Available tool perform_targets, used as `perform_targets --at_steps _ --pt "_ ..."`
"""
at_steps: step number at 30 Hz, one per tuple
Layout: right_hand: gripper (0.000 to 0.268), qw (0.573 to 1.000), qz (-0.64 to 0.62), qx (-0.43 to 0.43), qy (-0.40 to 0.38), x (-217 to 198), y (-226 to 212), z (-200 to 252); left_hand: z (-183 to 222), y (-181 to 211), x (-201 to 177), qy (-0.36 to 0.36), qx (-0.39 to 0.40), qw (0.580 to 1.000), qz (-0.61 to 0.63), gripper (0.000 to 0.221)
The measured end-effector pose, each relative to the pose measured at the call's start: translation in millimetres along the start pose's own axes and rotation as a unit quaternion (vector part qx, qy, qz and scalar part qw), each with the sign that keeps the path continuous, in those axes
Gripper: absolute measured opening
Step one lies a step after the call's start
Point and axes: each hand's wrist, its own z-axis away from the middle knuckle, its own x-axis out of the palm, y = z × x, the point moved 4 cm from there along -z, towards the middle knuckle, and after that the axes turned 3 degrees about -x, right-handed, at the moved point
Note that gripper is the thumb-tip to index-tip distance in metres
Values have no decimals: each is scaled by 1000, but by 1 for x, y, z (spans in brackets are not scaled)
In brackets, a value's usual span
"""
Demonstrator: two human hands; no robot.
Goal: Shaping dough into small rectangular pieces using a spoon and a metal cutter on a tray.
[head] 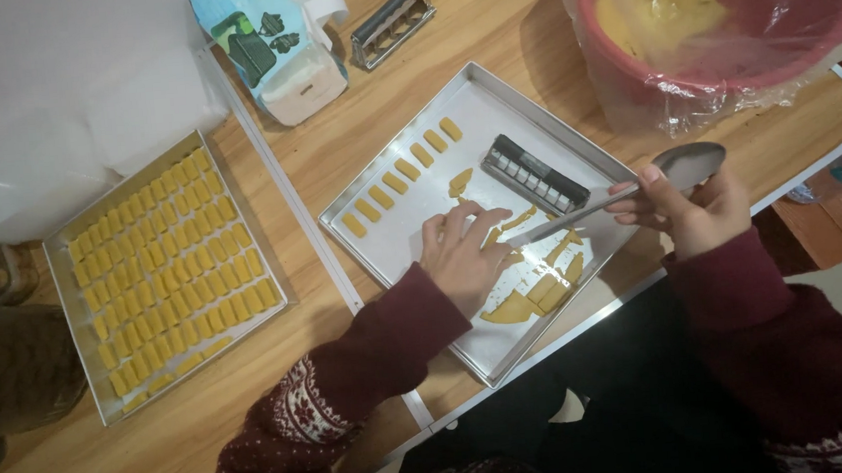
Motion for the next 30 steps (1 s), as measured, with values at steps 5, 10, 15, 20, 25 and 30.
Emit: perform_targets --at_steps 5,10,15,20,25,30 --pt "9 1000 8 11 2 -3 6 -5 3 -1 7 39 42 998 -29 14" --pt "15 1000 -9 -18 -21 2 5 -3 -3 -2 1 -2 -2 1000 9 24" --pt "19 999 -52 -3 -5 7 1 2 -5 -9 11 37 27 997 -55 18" --pt "17 999 -40 14 1 5 1 1 -6 -7 3 44 31 998 -30 9" --pt "23 998 -50 17 -22 7 7 -1 -2 2 -26 44 5 996 79 20" --pt "17 994 -45 87 -49 13 14 2 -1 8 -42 84 -18 968 237 9"
